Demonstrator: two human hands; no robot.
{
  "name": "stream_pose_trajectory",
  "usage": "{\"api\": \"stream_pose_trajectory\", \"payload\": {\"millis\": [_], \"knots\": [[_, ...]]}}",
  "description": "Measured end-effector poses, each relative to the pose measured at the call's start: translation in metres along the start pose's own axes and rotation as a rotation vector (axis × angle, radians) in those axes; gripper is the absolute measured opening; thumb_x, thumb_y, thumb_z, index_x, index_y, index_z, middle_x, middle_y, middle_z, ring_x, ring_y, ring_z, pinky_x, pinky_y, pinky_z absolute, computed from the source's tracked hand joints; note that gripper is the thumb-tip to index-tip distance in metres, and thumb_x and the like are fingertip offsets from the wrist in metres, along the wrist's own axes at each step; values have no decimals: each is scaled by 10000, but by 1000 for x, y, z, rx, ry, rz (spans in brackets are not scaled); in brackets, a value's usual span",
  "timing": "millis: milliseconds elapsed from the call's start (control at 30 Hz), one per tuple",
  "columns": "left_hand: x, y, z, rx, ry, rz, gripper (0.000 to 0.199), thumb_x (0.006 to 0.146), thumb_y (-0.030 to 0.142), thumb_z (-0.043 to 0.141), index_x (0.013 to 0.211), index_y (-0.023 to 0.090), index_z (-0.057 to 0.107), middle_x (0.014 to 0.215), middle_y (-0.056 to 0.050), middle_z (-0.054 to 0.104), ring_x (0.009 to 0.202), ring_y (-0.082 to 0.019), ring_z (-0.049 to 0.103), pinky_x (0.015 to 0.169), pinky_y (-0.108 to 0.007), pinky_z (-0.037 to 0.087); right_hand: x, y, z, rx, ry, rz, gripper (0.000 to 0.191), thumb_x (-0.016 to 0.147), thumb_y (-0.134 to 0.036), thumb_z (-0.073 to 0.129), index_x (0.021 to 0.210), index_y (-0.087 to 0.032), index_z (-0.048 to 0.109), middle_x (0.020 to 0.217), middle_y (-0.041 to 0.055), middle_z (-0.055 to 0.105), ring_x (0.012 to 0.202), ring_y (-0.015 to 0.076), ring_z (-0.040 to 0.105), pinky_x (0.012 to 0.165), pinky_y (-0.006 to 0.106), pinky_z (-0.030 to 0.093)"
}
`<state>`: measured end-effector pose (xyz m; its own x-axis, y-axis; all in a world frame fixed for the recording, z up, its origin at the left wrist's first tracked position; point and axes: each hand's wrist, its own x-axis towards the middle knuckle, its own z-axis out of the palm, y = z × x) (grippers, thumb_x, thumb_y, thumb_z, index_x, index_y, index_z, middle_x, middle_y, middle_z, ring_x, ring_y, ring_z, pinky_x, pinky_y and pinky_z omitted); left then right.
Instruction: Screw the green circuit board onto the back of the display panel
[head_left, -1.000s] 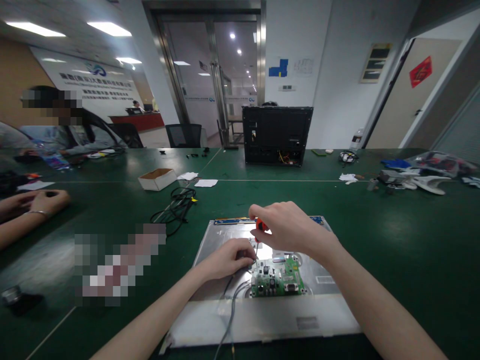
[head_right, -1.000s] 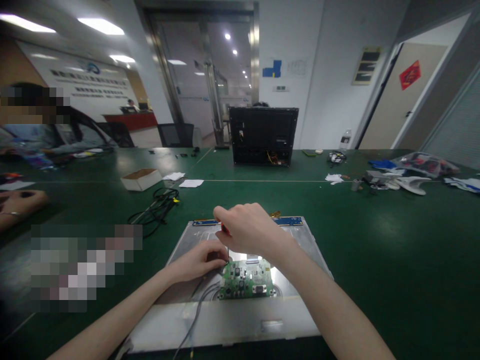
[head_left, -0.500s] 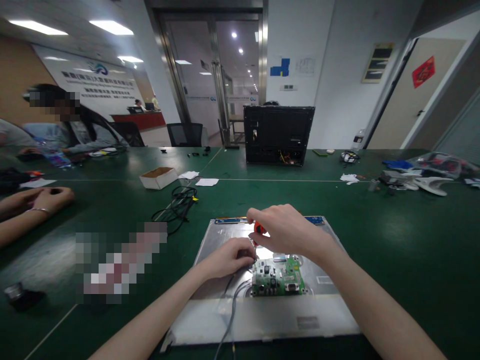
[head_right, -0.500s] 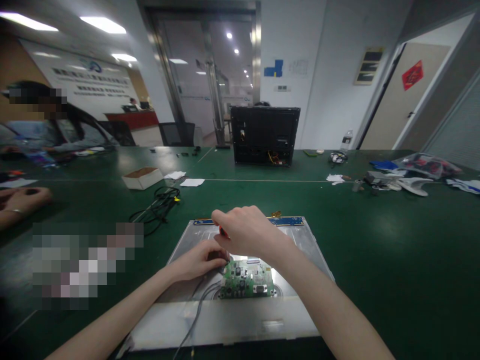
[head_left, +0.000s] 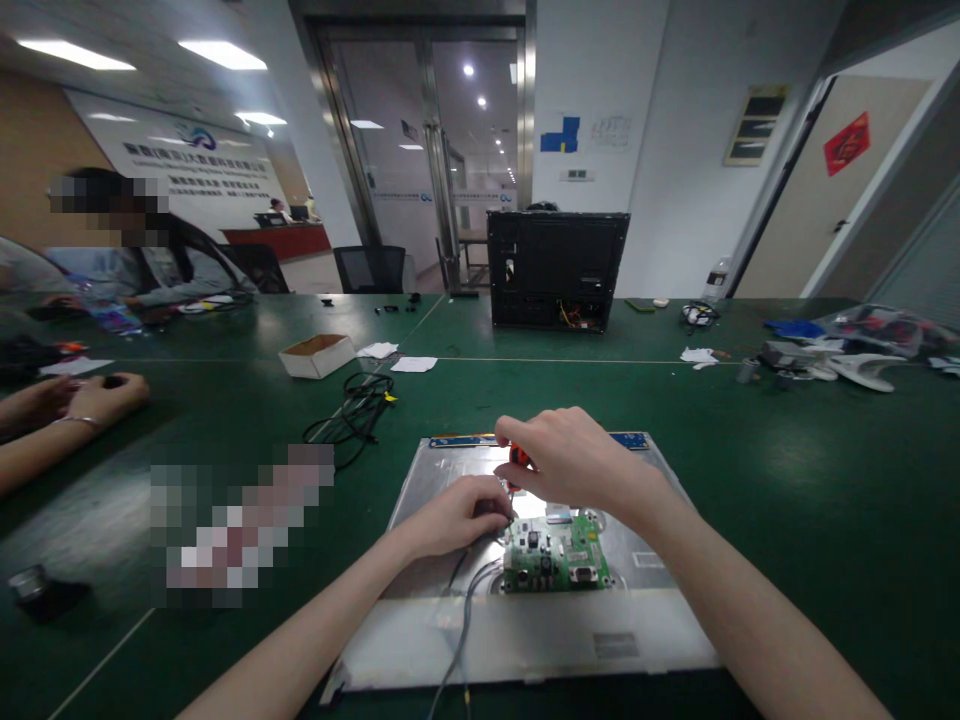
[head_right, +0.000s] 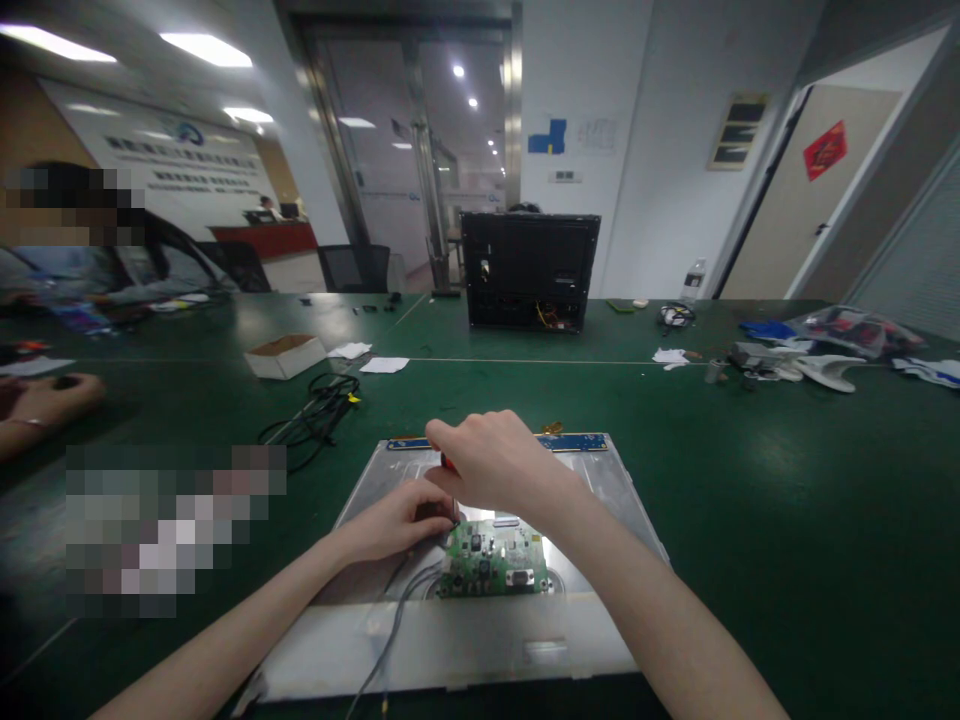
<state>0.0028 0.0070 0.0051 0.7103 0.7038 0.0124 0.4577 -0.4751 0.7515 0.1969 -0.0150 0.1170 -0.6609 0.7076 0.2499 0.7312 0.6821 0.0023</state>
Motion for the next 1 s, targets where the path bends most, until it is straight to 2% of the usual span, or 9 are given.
{"api": "stream_pose_trajectory", "payload": {"millis": [467, 733, 1000], "knots": [[-1, 0, 0, 10, 25, -15, 75, 784, 131, 595, 811, 161, 658, 756, 3, 631, 699, -148, 554, 644, -237, 412, 0, 4, -1, 23, 27, 10, 201, 852, -372, 568, 975, -213, 565, 719, 8, 678, 574, 131, 545, 484, 253, 180], [0, -1, 1, -25, -6, -18, 75, 797, 145, 572, 804, 158, 646, 733, 2, 647, 703, -151, 576, 650, -240, 438, 0, 1, -1, 39, -5, -13, 176, 878, -354, 545, 973, -207, 558, 766, 12, 688, 615, 134, 564, 489, 258, 192], [0, -3, 2, -50, -21, -12, 108, 815, 142, 559, 868, 156, 651, 812, -15, 671, 747, -163, 607, 690, -254, 460, -1, -1, -3, 56, -28, -22, 222, 872, -417, 556, 919, -201, 534, 789, 22, 678, 645, 144, 575, 489, 262, 207]]}}
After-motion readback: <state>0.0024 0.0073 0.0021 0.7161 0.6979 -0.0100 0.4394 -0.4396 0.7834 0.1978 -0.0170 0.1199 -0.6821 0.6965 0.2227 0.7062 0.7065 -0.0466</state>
